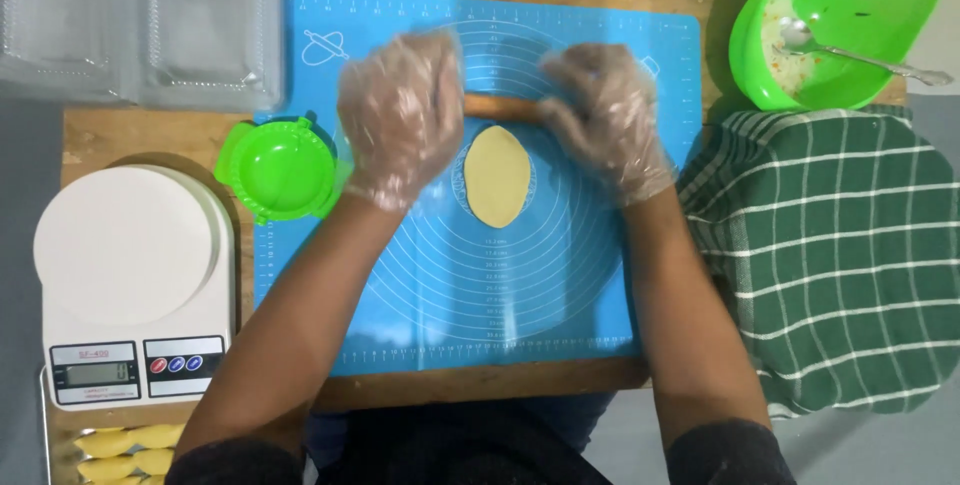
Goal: Flattening a small piece of dough using hands and a wooden rolling pin on a silicone mat.
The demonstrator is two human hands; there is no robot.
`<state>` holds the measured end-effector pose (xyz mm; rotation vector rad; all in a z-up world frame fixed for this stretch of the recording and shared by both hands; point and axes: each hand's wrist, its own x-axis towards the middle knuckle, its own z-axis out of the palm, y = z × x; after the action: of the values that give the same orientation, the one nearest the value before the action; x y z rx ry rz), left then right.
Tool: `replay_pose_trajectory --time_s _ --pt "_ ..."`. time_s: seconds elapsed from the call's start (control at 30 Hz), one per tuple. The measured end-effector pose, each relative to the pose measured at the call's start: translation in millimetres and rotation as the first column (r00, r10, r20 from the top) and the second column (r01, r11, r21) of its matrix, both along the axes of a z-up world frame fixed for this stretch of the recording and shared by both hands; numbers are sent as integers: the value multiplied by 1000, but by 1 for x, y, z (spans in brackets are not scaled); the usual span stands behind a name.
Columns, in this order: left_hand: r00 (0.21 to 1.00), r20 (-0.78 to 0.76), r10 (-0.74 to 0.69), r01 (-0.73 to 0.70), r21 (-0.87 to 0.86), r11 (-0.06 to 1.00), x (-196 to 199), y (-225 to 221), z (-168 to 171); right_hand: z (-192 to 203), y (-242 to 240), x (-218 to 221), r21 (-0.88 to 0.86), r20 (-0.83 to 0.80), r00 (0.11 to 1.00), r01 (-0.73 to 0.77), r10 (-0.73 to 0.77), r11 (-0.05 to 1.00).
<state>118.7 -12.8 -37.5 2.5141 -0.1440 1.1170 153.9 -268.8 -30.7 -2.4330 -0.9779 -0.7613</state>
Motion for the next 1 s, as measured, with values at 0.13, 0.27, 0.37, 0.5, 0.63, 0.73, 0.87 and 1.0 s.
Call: replay_pose_trajectory --time_s 0.13,0.27,0.37,0.5,0.63,0.73,0.87,1.0 --pt "959 -67 -274 279 83 957 -35 -11 13 -23 -1 -9 -206 -46 999 11 -21 978" --pt "831 -453 -323 391 63 918 -44 -17 4 -37 -9 -12 -280 -27 975 205 -222 938" --pt "701 -666 -254 389 60 919 -36 -24 30 -38 -20 -26 -264 15 915 393 -404 881" --pt "687 -689 -230 414 111 903 -22 -27 16 -27 -32 -49 -230 0 863 492 -506 840" --pt "729 -574 -372 405 -75 911 -17 -28 17 -24 -31 -66 -198 -14 808 575 -588 794" --pt "700 -567 -435 412 -177 894 -20 -27 25 -15 -20 -77 -176 -22 798 590 -603 788" --pt "599 -563 -570 449 -354 821 -25 -21 42 3 -11 -85 -110 6 819 570 -573 814" --pt "460 -619 -636 484 -425 765 -34 -16 78 13 -7 -91 -85 -211 828 515 -520 853"
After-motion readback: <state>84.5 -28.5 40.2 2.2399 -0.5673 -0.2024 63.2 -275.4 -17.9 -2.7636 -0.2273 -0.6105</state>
